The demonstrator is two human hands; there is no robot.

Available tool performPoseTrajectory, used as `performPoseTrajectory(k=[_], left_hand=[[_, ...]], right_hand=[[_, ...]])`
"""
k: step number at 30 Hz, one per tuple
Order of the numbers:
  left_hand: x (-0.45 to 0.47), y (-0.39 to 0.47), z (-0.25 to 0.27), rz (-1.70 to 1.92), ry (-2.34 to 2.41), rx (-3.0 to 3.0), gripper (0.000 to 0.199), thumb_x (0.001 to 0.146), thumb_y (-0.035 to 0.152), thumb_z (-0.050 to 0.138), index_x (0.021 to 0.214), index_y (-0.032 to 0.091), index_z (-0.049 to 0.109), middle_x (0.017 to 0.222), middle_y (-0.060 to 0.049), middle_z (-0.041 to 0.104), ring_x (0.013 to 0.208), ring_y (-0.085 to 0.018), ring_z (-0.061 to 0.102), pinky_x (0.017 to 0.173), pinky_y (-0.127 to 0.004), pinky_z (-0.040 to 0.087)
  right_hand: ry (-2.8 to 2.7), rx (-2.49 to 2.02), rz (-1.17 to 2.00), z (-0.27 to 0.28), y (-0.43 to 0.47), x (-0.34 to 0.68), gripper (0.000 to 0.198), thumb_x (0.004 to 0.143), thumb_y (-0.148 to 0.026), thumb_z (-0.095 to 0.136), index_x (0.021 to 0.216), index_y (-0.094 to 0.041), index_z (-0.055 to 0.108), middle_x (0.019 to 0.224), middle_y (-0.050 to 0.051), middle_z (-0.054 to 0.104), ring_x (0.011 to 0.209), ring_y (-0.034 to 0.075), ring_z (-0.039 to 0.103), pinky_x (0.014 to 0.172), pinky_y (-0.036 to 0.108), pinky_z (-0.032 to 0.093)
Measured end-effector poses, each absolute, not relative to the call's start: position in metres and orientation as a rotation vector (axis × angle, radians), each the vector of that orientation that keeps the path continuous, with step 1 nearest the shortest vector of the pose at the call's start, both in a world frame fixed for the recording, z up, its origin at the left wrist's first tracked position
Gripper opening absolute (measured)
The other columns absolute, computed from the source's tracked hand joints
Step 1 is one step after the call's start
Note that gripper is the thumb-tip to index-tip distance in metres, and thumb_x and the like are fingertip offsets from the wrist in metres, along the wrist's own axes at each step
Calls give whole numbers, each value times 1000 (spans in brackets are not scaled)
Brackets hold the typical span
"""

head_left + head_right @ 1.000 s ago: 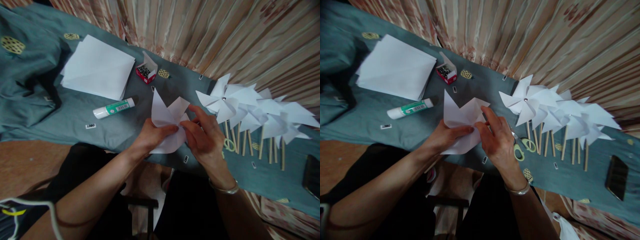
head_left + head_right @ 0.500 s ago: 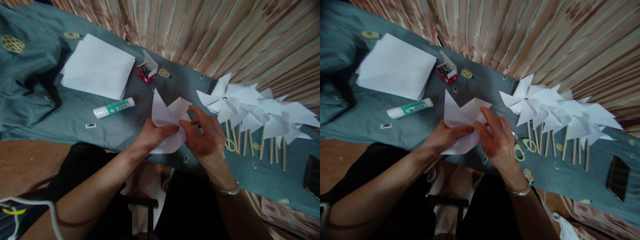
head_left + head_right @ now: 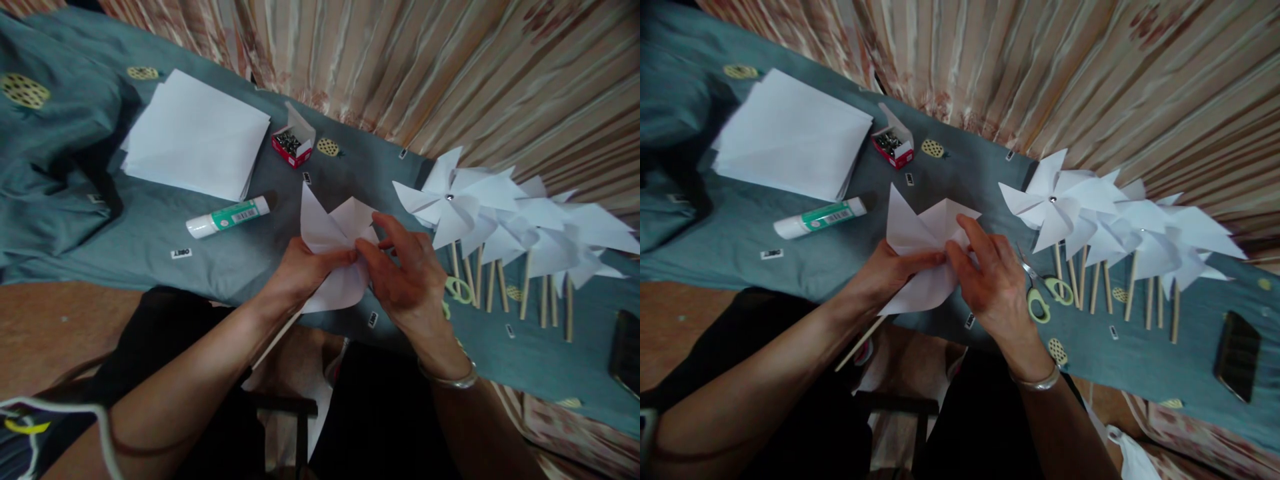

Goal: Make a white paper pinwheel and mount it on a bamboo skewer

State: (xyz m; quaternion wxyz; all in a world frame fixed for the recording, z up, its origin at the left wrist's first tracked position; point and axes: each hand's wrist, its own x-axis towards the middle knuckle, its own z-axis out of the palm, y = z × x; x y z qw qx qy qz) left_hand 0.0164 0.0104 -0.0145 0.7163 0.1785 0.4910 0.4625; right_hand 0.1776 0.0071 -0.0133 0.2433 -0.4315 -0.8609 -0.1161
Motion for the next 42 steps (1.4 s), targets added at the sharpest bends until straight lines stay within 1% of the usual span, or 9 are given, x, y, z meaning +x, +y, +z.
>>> performPoseTrajectory(k=[6,12,16,26,29,33,35,37,42], left_hand=[[17,10,-19,1067,1073,416,29,63,24,83,87,12,74,89,-8,77,75,-18,69,76,-31,54],[16,11,-18,1052,1140,450,31,65,22,80,93,11,73,96,-10,77,84,-21,71,81,-33,54],[16,11,-17,1089,1120,450,30,64,19,79,92,12,74,95,-9,78,84,-23,72,80,-33,55],[13,8,-14,1120,1198,507,28,64,22,79,90,11,74,93,-10,78,82,-22,72,74,-31,57],[8,9,-10,1108,1283,522,27,61,22,81,85,11,75,90,-10,78,81,-25,72,71,-32,57],[0,11,-10,1194,1326,536,28,58,20,82,84,13,75,90,-9,78,84,-27,72,72,-34,58],[-2,11,-12,1212,1329,535,31,56,22,84,85,13,76,91,-9,78,84,-27,72,72,-34,59],[-3,10,-15,1211,1335,544,34,55,24,85,86,13,76,92,-10,78,82,-26,72,71,-33,59],[1,5,-17,1211,1344,578,35,53,26,86,84,13,76,91,-10,78,80,-25,71,70,-32,58]], right_hand=[[-2325,-1207,-282,-18,7,177,26,91,-12,58,111,-26,68,130,6,65,90,20,63,79,36,57],[-2307,-1160,-325,-19,7,176,24,92,-14,59,111,-25,68,128,6,66,90,18,63,82,35,56],[-2325,-1145,-343,-17,6,176,23,92,-14,57,111,-24,68,129,8,65,92,20,64,84,37,55],[-2225,-1083,-206,-5,4,186,45,88,-12,58,133,-18,55,133,15,61,118,29,60,97,47,52],[-2104,-1186,-118,-1,6,203,37,90,-14,55,127,-17,60,125,13,66,117,28,62,98,48,51],[-2017,-1420,154,-4,4,229,20,92,-20,56,104,-21,72,100,6,76,94,22,71,87,40,56],[-2051,-1484,318,-8,0,236,17,91,-23,58,98,-22,74,96,4,77,89,22,72,83,39,57],[-2098,-1511,401,-13,-4,238,18,90,-24,59,98,-22,74,96,5,77,90,23,72,84,40,57],[-2192,-1496,322,-26,-8,230,25,92,-22,54,107,-18,73,110,11,74,104,27,66,94,45,54]])
